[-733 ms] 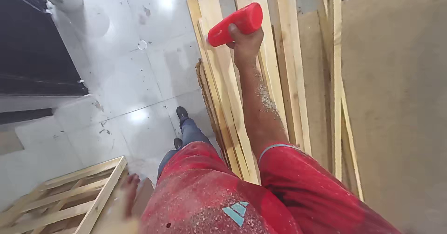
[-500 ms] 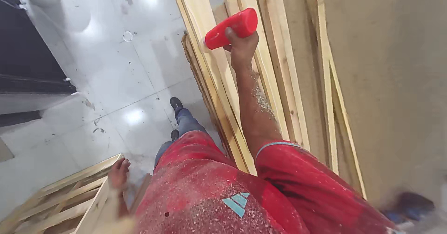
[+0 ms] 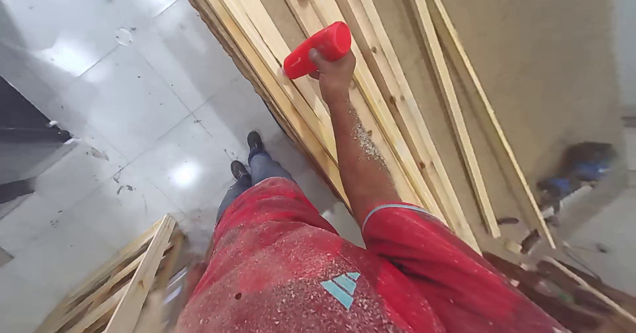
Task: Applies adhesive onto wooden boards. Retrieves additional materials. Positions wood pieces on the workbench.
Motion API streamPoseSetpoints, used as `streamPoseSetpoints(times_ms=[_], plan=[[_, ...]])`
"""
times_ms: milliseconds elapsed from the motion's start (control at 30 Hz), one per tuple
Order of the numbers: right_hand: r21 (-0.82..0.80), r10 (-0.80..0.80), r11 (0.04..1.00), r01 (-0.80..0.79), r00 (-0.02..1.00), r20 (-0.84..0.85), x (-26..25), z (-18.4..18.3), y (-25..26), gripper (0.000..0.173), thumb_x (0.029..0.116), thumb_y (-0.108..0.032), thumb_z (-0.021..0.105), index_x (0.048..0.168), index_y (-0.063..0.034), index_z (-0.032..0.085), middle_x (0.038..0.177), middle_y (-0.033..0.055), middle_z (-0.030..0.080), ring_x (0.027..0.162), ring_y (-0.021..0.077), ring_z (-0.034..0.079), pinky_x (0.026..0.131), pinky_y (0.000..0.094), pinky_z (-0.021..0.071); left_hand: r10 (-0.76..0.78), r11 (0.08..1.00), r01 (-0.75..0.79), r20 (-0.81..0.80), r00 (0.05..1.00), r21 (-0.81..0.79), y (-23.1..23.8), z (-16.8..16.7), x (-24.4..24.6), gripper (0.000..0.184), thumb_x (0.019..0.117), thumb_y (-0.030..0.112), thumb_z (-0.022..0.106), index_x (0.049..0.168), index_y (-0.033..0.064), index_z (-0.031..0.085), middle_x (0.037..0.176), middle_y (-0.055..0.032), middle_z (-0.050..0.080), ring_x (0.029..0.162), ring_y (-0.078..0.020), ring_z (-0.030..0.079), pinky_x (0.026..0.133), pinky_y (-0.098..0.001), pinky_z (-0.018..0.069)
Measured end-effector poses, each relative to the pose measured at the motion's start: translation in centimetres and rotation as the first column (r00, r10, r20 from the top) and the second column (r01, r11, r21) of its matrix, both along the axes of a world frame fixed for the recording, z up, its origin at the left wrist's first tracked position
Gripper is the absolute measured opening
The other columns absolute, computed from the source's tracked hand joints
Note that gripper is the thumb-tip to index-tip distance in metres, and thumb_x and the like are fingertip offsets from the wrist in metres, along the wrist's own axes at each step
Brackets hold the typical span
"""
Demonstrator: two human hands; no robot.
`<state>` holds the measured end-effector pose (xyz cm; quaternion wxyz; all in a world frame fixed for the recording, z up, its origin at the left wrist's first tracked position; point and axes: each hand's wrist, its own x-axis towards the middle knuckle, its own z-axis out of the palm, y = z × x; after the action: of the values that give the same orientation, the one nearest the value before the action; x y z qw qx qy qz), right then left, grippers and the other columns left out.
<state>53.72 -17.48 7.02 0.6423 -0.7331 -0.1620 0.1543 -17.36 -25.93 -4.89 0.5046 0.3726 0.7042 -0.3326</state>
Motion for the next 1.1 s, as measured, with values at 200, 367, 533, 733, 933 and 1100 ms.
streamPoseSetpoints(times_ms=[200,367,533,733,933,1100], plan=[[-0.028,0.004,1.0,-0.004,1.0,0.006,-2.2,0.1,-11.5,0.045,0.0827,-0.012,0.086,0.117,0.0026,0.061,0.103,0.0142,0.075,0.089,0.0289,0.076,0.074,0.0474,0.0684,0.199,0.934,-0.246,0.197,0.96,0.259,1.7,-0.5,2.6,0.046,0.1099,0.032,0.049,0.139,-0.0031,0.054,0.126,-0.0243,0.066,0.106,-0.0331,0.068,0.094,-0.0518,0.0552],[-0.031,-0.004,1.0,0.004,1.0,-0.006,-3.7,-0.2,-21.6,0.045,0.0809,-0.011,0.087,0.116,0.0025,0.062,0.103,0.013,0.075,0.089,0.0271,0.077,0.075,0.0458,0.0686,0.052,0.877,-0.197,0.322,0.945,0.439,0.6,0.0,7.5,0.047,0.1074,0.036,0.053,0.138,0.0008,0.056,0.123,-0.0191,0.069,0.102,-0.0275,0.071,0.091,-0.0472,0.0587],[-0.015,-0.001,1.0,0.001,1.0,-0.013,-5.0,-0.5,-32.8,0.044,0.0817,-0.012,0.086,0.115,0.0029,0.062,0.103,0.0119,0.075,0.092,0.026,0.077,0.078,0.046,0.0687,-0.105,0.922,-0.041,0.35,0.931,0.385,-8.2,-0.1,11.1,0.047,0.1046,0.036,0.058,0.138,0.0029,0.058,0.123,-0.0179,0.07,0.106,-0.028,0.071,0.093,-0.0479,0.0589],[-0.094,-0.071,0.993,0.068,0.997,-0.027,-8.0,0.4,-46.0,0.044,0.0801,-0.013,0.088,0.114,0.0014,0.065,0.104,0.0097,0.076,0.093,0.021,0.077,0.082,0.042,0.068,-0.426,0.901,0.366,0.315,0.848,0.231,-19.2,-0.8,13.0,0.045,0.1037,0.037,0.06,0.134,0.0049,0.062,0.121,-0.0178,0.071,0.107,-0.029,0.071,0.096,-0.0514,0.0564],[-0.156,-0.25,0.956,0.249,0.968,0.016,-13.0,0.5,-58.8,0.044,0.0791,-0.015,0.088,0.114,0.0005,0.066,0.106,0.0087,0.076,0.099,0.0182,0.075,0.089,0.0405,0.0656,-0.577,0.816,0.555,0.305,0.758,0.164,-22.6,-1.8,11.8,0.041,0.1059,0.032,0.058,0.134,0.0018,0.062,0.124,-0.0209,0.069,0.111,-0.0303,0.069,0.101,-0.05,0.0535],[-0.195,-0.406,0.895,0.401,0.914,0.018,-17.5,1.1,-69.5,0.042,0.08,-0.014,0.088,0.113,0.0002,0.066,0.104,0.0084,0.076,0.096,0.0193,0.076,0.085,0.0414,0.0672,-0.412,0.907,0.373,0.226,0.883,0.197,-21.6,-4.5,8.4,0.047,0.1075,0.035,0.054,0.141,0.0018,0.055,0.131,-0.0213,0.065,0.112,-0.0334,0.069,0.093,-0.0524,0.0564]])
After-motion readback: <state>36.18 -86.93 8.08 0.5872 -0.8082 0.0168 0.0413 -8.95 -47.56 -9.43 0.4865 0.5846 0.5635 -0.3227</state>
